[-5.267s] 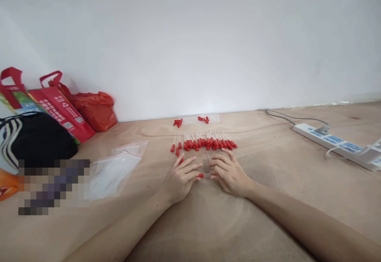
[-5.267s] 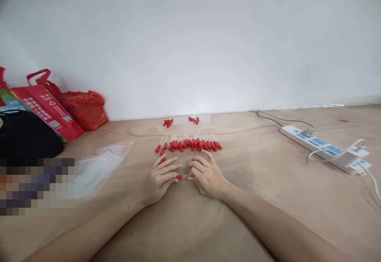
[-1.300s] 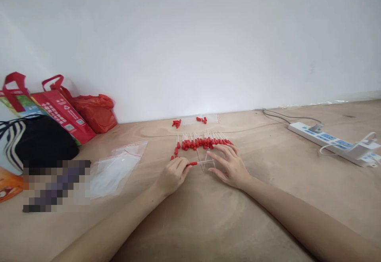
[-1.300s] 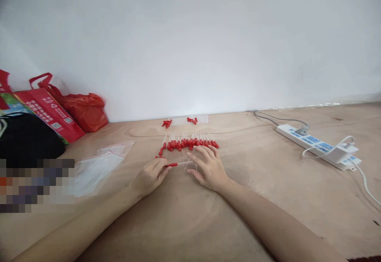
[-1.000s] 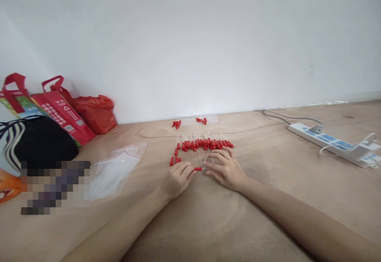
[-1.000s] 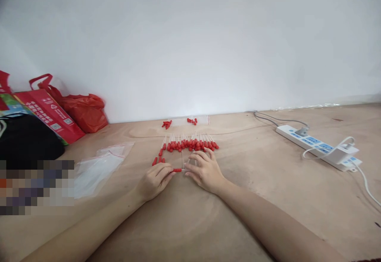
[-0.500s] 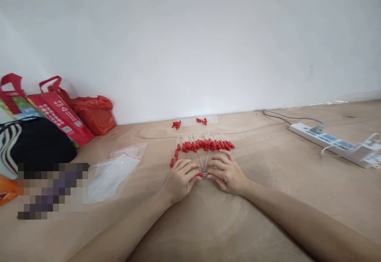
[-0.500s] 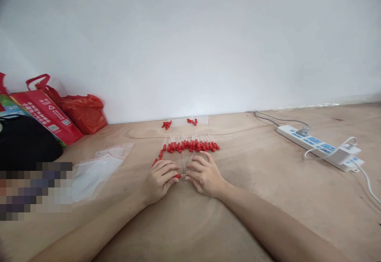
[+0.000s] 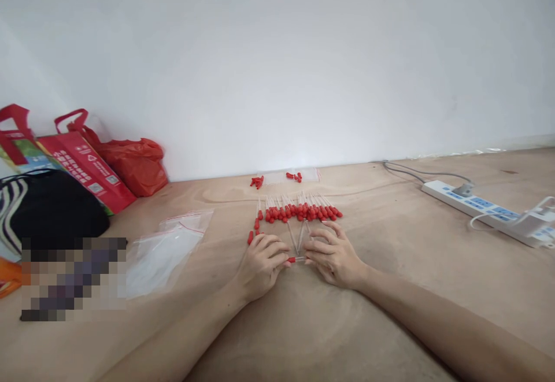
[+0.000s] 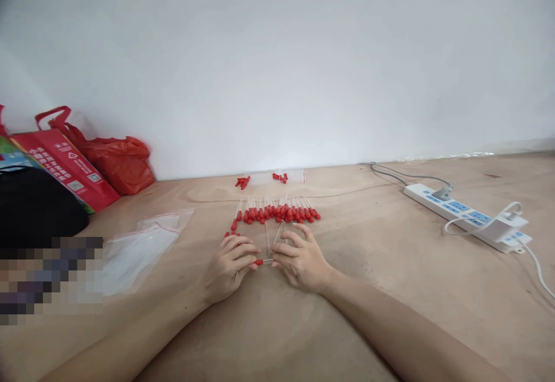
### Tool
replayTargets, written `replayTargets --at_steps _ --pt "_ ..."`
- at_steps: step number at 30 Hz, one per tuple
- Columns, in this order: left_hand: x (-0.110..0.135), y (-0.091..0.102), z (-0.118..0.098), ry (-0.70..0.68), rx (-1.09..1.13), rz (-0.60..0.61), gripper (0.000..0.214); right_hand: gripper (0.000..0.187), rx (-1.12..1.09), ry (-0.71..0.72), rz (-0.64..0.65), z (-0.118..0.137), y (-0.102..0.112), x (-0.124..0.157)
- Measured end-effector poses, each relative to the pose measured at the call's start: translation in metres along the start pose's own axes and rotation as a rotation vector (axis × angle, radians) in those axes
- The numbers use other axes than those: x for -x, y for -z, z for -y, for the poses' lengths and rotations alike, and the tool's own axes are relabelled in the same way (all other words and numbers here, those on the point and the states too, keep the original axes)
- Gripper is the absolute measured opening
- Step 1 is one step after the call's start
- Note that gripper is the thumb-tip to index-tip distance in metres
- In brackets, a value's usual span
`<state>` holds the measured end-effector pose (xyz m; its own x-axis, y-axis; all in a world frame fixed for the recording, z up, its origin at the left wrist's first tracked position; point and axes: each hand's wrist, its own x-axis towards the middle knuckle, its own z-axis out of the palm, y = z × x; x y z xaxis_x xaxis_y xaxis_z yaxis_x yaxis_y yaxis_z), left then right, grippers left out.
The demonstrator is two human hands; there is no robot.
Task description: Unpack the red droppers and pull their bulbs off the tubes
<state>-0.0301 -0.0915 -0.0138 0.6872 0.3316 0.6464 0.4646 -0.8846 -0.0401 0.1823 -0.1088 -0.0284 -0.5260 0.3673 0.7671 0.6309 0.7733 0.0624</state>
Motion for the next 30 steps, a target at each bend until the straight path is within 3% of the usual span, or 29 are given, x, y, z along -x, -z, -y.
replayTargets --at_steps 15,19,22,26,30 --pt "-0.002 0.003 -0.003 -0.047 -0.004 -0.035 0.015 0.012 -0.043 -0.009 -0.028 0.002 0.004 -0.001" --pt "0.004 0.008 0.003 0.017 0.006 -0.077 0.015 0.016 -0.021 -0.069 -0.038 -0.005 0.010 0.005" --pt "0.009 0.012 0.012 0.186 0.029 -0.161 0.015 0.022 0.043 -0.283 -0.010 -0.014 0.010 0.011" --pt "0.015 0.015 0.035 0.582 0.009 -0.216 0.023 0.028 0.117 -0.676 0.050 -0.025 0.002 0.014" --pt "0.021 0.022 0.063 1.001 0.017 -0.133 0.030 0.033 0.066 -0.753 0.100 -0.027 -0.005 0.015"
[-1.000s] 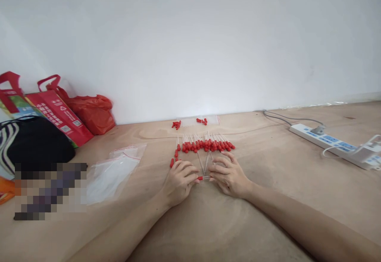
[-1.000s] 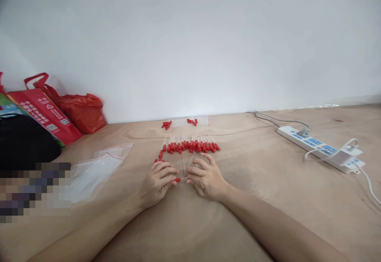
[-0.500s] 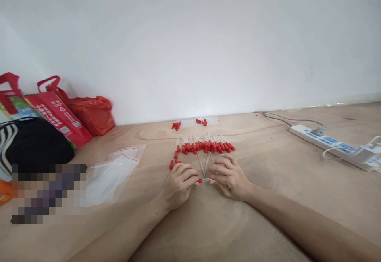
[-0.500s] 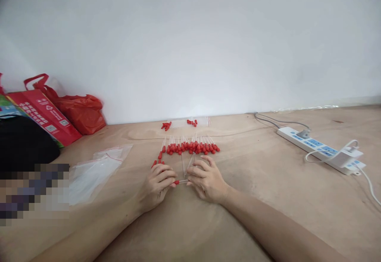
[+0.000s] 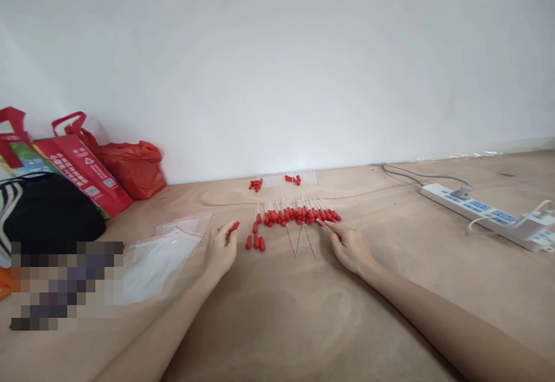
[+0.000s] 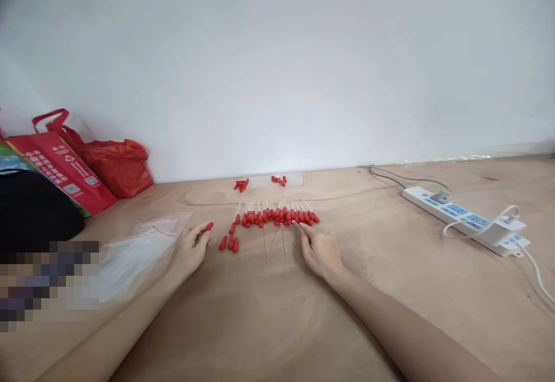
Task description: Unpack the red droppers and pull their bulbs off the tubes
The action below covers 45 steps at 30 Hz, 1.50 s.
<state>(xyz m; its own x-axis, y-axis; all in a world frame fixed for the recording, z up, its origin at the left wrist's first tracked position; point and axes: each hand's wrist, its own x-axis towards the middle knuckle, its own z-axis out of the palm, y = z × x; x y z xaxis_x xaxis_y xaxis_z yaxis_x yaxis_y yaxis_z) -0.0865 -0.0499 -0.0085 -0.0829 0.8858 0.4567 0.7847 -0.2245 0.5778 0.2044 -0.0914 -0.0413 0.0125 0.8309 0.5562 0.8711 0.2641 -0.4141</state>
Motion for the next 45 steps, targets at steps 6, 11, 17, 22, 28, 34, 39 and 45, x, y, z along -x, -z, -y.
replayTargets --at_steps 6,11,17,22,28,34,39,45 --pt "-0.006 0.005 0.008 0.130 0.007 0.120 0.030 0.019 -0.041 0.054 0.057 0.005 -0.002 0.000" --pt "0.003 -0.004 0.002 0.077 0.045 0.168 0.035 0.015 0.065 0.142 0.047 0.008 -0.007 -0.003" --pt "0.005 0.002 -0.008 0.122 0.107 0.169 0.036 0.016 0.136 0.260 -0.024 0.014 -0.006 -0.001" --pt "-0.004 -0.001 -0.006 0.145 0.084 0.177 0.030 0.019 0.185 0.288 0.023 0.019 0.000 0.001" --pt "-0.029 -0.015 -0.015 0.175 -0.055 0.344 0.027 0.030 0.204 0.309 0.059 0.022 0.003 0.000" --pt "-0.039 -0.021 -0.025 0.204 -0.107 0.400 0.028 0.033 0.212 0.299 0.090 0.023 0.004 0.000" --pt "-0.044 -0.015 -0.026 0.224 -0.194 0.349 0.030 0.031 0.166 0.289 0.046 0.020 0.003 0.001" --pt "-0.020 0.013 -0.031 -0.131 -0.285 0.063 0.012 0.033 0.036 0.309 -0.143 0.016 0.003 0.001"
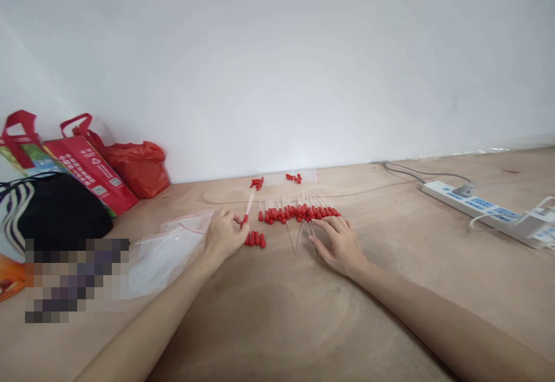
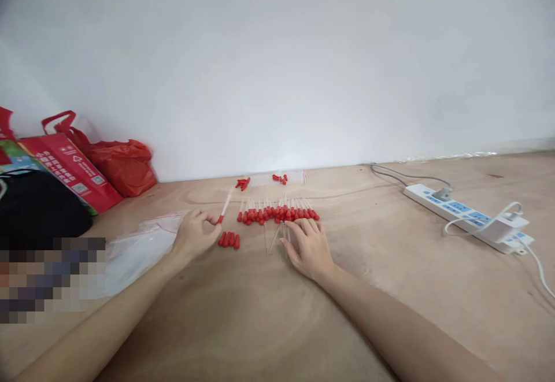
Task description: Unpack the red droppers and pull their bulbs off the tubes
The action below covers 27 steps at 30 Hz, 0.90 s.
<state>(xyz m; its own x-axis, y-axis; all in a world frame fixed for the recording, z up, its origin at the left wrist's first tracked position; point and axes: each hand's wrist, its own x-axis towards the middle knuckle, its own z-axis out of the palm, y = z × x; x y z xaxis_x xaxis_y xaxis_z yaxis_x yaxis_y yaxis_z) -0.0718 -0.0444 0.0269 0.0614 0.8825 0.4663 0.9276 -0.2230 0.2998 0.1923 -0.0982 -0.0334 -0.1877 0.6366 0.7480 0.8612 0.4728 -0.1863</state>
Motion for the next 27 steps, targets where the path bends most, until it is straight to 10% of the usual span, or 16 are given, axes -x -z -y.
replayTargets --at_steps 3,8,27 --pt "0.026 0.001 -0.011 -0.423 -0.014 -0.091 0.008 0.044 -0.024 0.090 -0.083 0.003 0.005 -0.001" --pt "0.053 -0.017 -0.035 -0.731 0.064 -0.137 0.005 0.042 0.009 0.275 -0.008 0.012 0.010 -0.001" --pt "0.054 -0.030 -0.041 -0.914 0.238 -0.042 0.016 0.011 -0.170 0.376 0.058 0.016 0.006 -0.001"
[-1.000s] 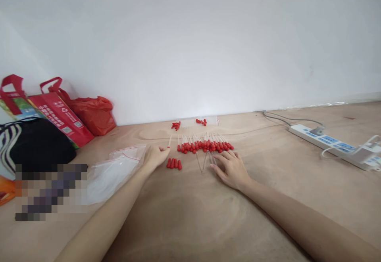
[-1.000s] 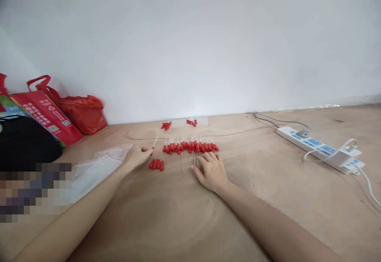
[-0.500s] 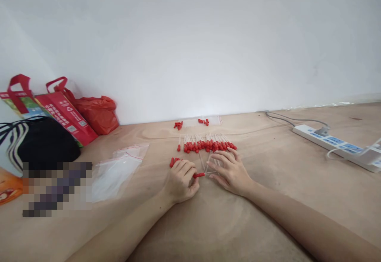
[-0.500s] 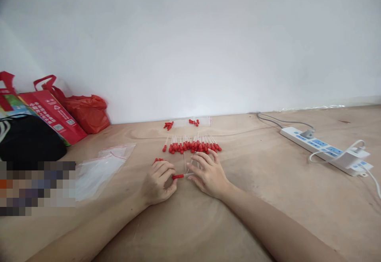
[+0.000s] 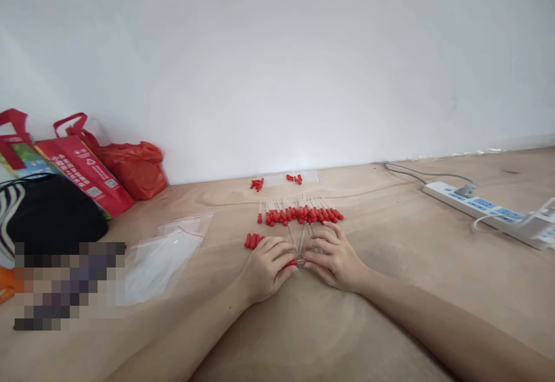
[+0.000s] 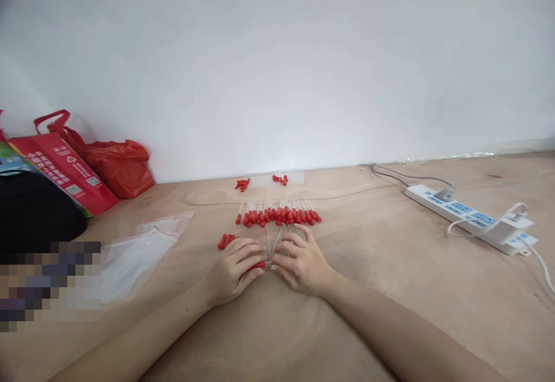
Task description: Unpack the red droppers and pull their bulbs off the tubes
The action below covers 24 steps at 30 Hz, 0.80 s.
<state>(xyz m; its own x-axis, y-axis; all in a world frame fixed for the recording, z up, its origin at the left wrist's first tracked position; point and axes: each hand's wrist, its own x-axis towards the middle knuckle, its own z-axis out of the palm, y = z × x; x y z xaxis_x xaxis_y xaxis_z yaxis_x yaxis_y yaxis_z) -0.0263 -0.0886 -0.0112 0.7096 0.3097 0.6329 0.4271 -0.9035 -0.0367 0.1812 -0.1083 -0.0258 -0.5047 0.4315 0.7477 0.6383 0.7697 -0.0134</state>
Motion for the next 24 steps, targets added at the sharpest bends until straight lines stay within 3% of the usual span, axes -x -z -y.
replayTargets --at_steps 10,20,24 --pt "0.003 0.003 -0.001 0.011 0.041 0.016 0.016 0.007 -0.012 0.067 -0.013 -0.001 0.001 0.003" --pt "0.005 0.005 -0.001 0.005 0.081 0.035 0.016 0.009 -0.038 0.046 -0.016 -0.001 0.004 0.005" --pt "0.009 0.007 0.003 0.055 0.077 -0.018 0.015 0.014 -0.020 -0.018 -0.029 -0.004 0.011 0.007"
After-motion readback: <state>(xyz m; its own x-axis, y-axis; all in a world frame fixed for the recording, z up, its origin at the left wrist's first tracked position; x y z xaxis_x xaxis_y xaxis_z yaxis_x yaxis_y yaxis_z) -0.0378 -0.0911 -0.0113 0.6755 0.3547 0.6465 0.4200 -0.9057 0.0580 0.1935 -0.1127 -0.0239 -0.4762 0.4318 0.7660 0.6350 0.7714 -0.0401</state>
